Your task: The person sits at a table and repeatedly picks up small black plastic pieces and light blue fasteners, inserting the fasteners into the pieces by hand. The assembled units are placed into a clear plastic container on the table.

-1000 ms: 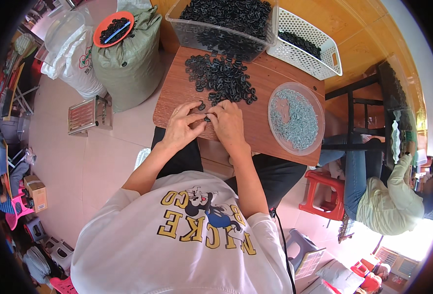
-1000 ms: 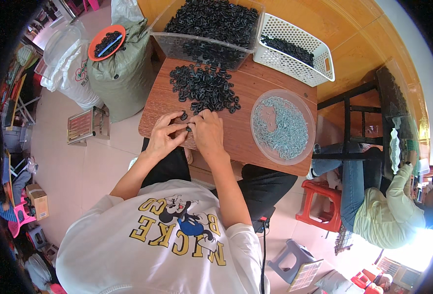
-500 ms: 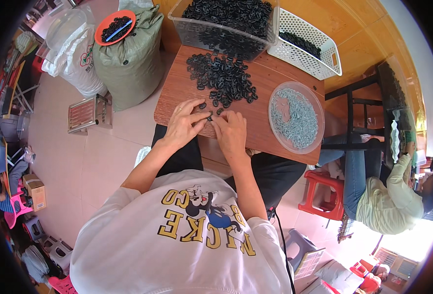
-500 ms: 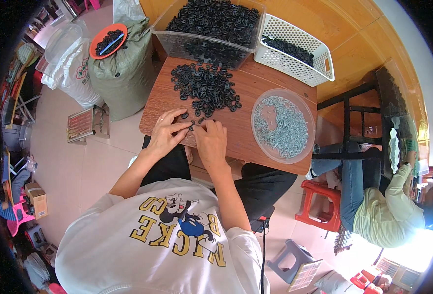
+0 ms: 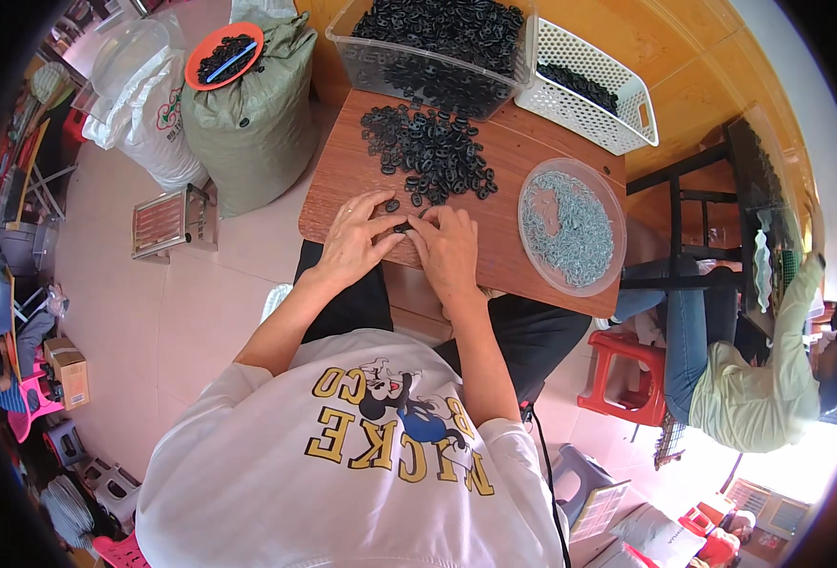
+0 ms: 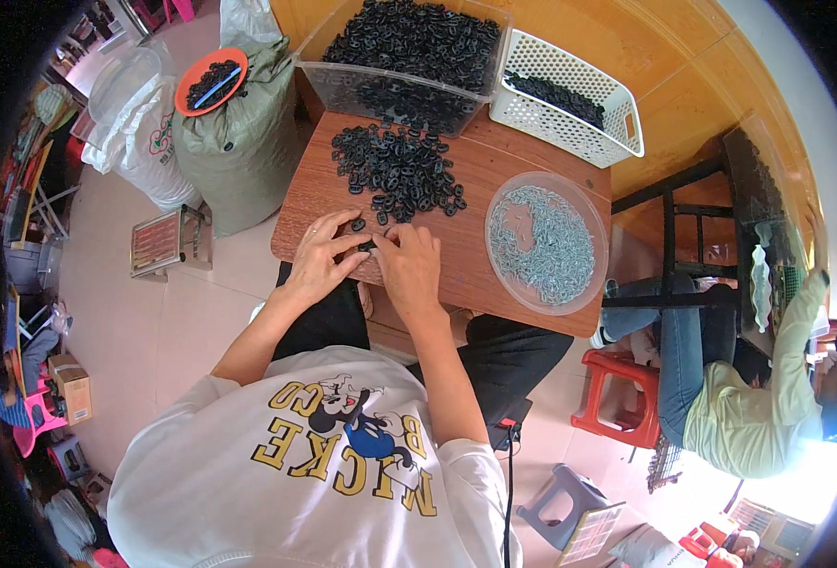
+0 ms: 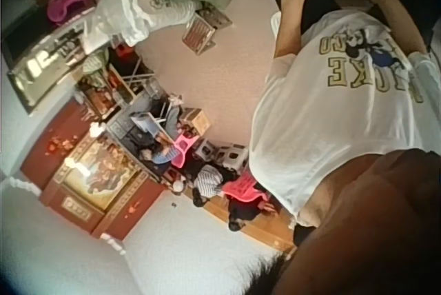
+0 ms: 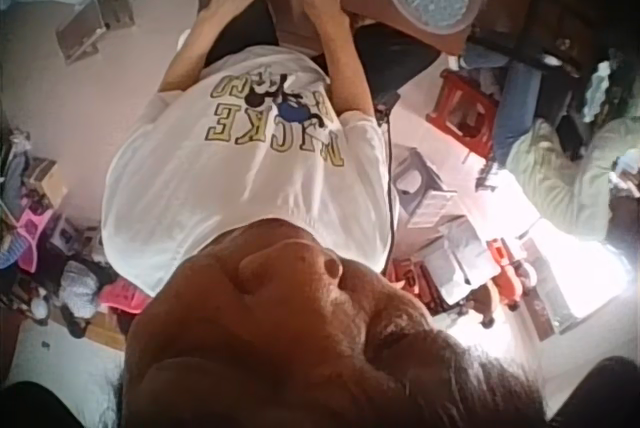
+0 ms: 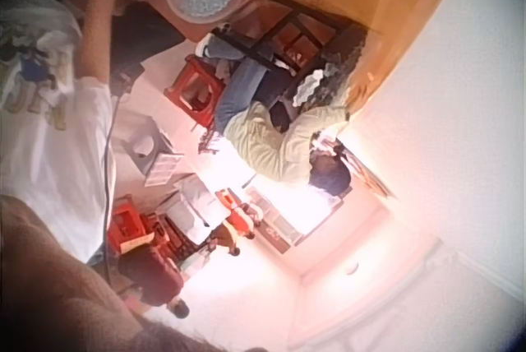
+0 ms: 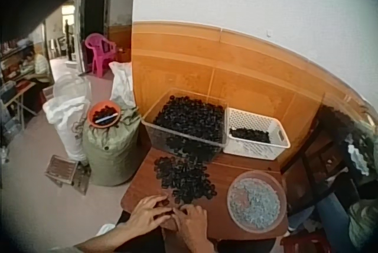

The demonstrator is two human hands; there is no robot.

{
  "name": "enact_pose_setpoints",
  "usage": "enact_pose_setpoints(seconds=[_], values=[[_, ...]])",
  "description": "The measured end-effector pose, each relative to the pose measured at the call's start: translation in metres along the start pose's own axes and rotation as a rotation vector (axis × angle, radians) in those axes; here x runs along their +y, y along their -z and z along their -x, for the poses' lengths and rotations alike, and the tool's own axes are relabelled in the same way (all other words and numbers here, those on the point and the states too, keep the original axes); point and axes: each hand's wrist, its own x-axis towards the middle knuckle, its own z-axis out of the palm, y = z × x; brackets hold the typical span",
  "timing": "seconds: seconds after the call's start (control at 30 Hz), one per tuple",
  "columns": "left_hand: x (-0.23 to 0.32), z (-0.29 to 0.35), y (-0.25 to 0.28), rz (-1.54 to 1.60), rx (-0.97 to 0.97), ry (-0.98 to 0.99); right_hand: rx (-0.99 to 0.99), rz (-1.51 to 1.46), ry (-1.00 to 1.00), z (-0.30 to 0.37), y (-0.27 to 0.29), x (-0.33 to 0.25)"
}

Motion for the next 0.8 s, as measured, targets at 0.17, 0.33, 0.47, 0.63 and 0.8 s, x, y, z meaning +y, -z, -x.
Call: enact_pose_setpoints(seconds=[0.17, 0.33, 0.47, 0.63, 0.8], values=[[-0.001, 0.001, 0.000, 0.031, 0.004, 0.005, 0.001, 0.049, 0.077, 0.006, -0.003, 0.001], [-0.001, 0.000, -0.001, 0.049, 0.008, 0.010, 0.079, 0.095, 0.100, 0.017, 0.001, 0.001], [-0.004, -0.001, -0.002, 0.049, 0.028, 0.014, 0.134, 0.002, 0.086, 0.013, 0.009, 0.002], [-0.003, 0.000, -0.004, 0.087, 0.043, 0.031, 0.099, -0.929, -0.680, 0.019, 0.023, 0.007], [0.016, -0.008, -0.003, 0.095, 0.116, 0.049, 0.163, -1.677, -0.865, 0.034, 0.037, 0.027]])
